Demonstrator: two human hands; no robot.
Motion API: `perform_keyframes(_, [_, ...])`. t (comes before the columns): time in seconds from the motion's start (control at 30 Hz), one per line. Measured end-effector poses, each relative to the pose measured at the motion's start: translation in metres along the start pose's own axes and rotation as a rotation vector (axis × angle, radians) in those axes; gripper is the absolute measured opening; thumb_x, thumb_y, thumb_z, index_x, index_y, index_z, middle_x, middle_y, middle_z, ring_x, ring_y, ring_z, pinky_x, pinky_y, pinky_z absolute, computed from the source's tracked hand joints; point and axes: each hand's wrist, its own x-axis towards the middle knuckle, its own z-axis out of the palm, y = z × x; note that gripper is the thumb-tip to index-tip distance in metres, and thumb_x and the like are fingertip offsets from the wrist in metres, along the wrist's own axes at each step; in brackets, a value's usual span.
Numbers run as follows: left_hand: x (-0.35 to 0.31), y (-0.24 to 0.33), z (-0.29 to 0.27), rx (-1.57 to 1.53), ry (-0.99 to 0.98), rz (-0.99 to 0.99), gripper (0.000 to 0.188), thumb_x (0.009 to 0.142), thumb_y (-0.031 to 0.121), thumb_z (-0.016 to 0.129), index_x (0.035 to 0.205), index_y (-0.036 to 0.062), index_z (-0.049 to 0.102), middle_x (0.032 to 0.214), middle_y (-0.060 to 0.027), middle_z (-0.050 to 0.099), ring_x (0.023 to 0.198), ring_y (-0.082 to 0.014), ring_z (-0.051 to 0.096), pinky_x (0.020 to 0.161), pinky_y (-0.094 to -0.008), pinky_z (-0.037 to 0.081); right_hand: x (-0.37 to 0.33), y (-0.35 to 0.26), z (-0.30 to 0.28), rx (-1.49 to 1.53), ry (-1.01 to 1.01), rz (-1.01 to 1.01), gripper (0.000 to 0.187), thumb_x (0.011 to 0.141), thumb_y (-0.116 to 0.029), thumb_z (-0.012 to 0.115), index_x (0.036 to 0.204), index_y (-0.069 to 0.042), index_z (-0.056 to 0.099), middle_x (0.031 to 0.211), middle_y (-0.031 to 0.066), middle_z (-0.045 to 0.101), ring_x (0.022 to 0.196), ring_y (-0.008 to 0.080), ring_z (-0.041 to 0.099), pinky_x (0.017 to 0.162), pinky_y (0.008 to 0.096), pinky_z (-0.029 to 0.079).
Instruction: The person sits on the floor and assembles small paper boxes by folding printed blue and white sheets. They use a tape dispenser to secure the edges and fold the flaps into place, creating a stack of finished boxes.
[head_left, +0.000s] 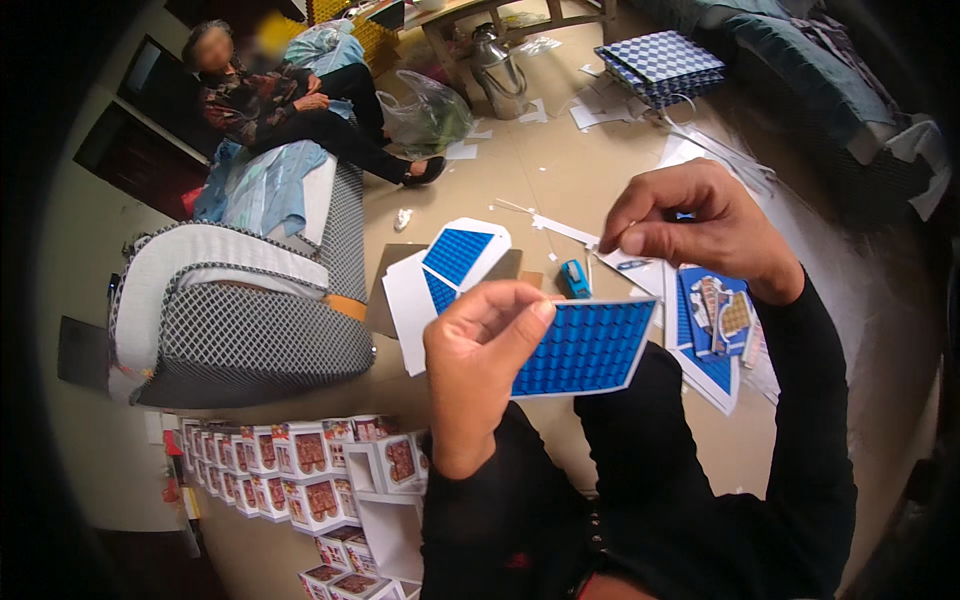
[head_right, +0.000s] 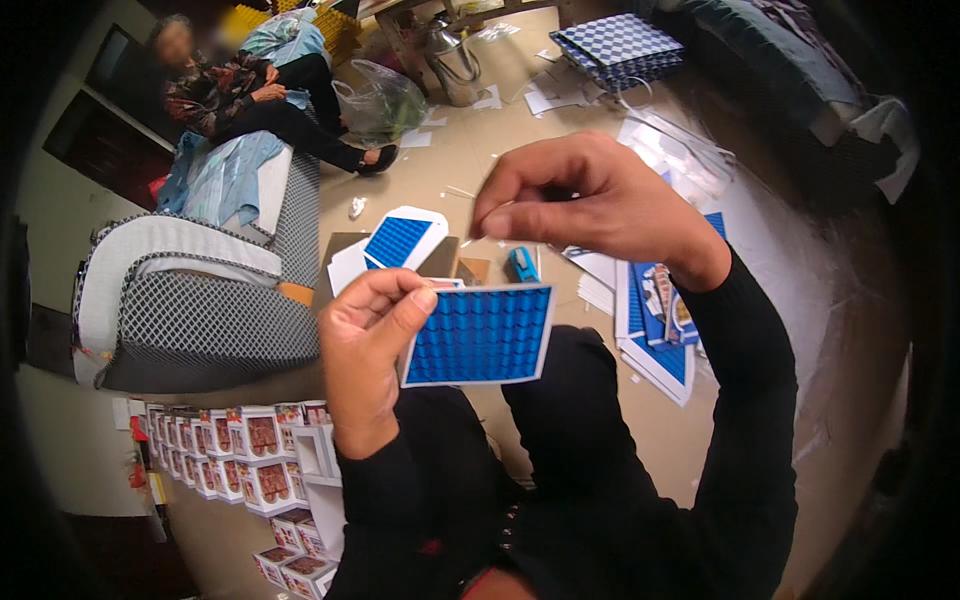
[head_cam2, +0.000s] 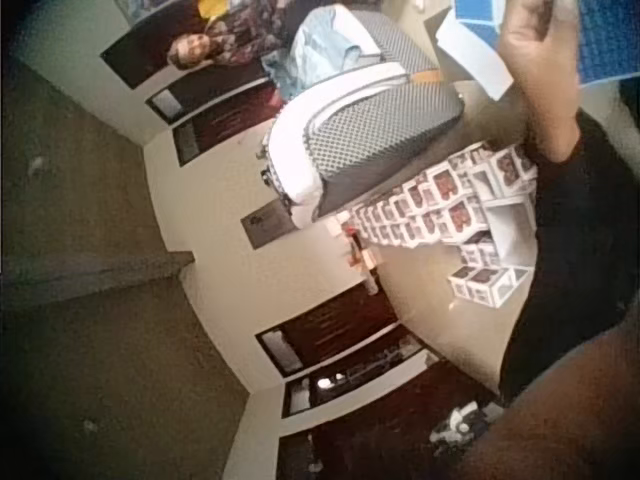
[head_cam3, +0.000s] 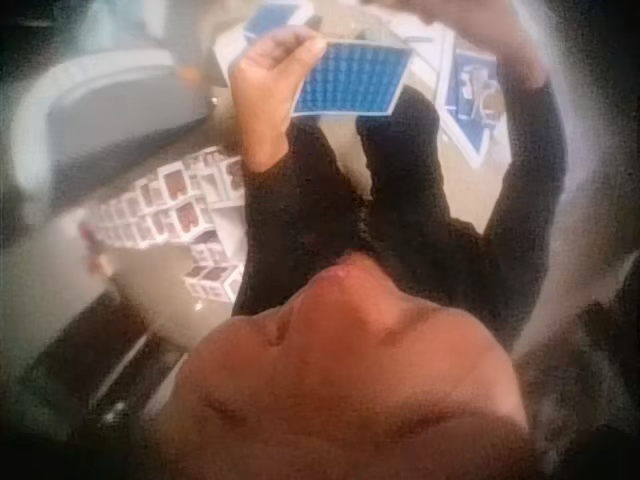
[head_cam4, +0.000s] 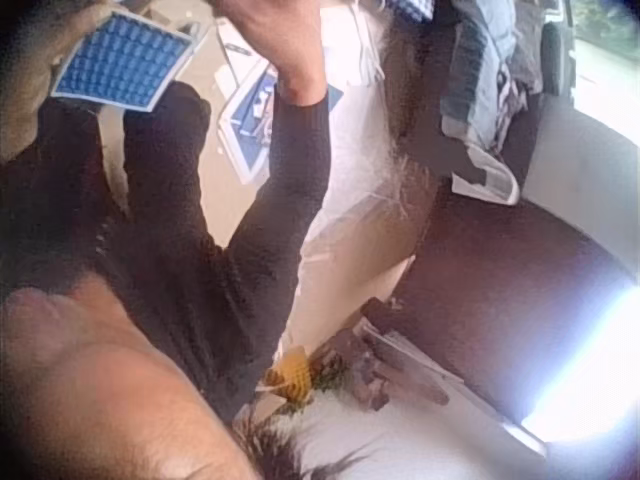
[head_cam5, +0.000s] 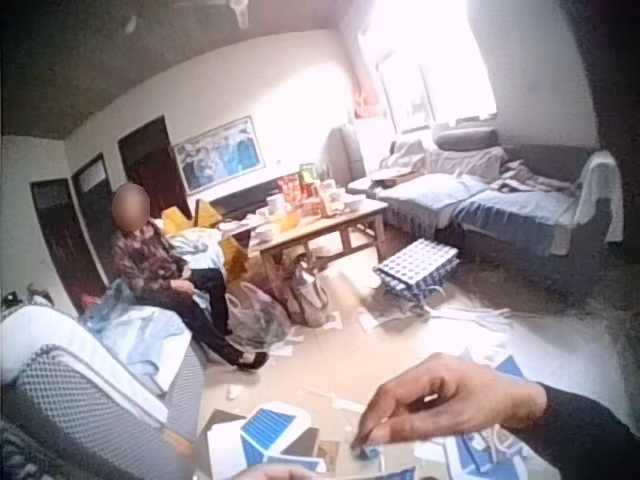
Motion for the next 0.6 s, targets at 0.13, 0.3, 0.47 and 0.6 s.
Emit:
perform_keyframes(0.13, [-0.023,0.020,0.004,0.045,-0.002,0.070,0.016,0.088,0.004,0.070,0.100,-0.0052,0.067,0.086,-0.0050,0.069,0.075,-0.0062,0.062,0.068,-0.0179,0.049,-0.007,-0.058,0.017,-0.141,-0.124,-0.036,0.015,0.088,-0.017,0.070,0.091,-0.002,0.072,0.086,0.0097,0.072,0.074,0.0187,0.069,0.067,0.0282,0.052])
perform_keyframes(0.3, [-0.051,0.047,0.003,-0.005,-0.035,0.070,0.015,0.086,0.003,0.070,0.099,-0.0052,0.066,0.087,-0.0075,0.069,0.076,-0.0087,0.064,0.071,-0.0197,0.051,-0.015,-0.093,0.031,-0.323,-0.139,-0.127,0.016,0.089,-0.017,0.068,0.092,-0.002,0.070,0.085,0.0115,0.071,0.076,0.0227,0.070,0.067,0.0308,0.053])
perform_keyframes(0.47, [-0.068,0.054,0.003,-0.070,-0.100,0.029,0.016,0.086,0.002,0.070,0.099,-0.0058,0.065,0.088,-0.0098,0.070,0.076,-0.0102,0.066,0.072,-0.0206,0.053,-0.022,-0.104,0.044,-0.325,-0.136,-0.172,0.016,0.089,-0.019,0.068,0.094,-0.004,0.069,0.083,0.0122,0.069,0.074,0.0261,0.068,0.067,0.0324,0.053])
perform_keyframes(0.6, [-0.079,0.049,0.007,-0.103,-0.146,-0.027,0.018,0.086,0.002,0.070,0.100,-0.0069,0.065,0.089,-0.0109,0.070,0.077,-0.0107,0.066,0.072,-0.0210,0.053,-0.035,-0.104,0.047,-0.301,-0.144,-0.151,0.015,0.089,-0.017,0.068,0.096,-0.004,0.069,0.085,0.0115,0.070,0.075,0.0240,0.068,0.067,0.0309,0.052])
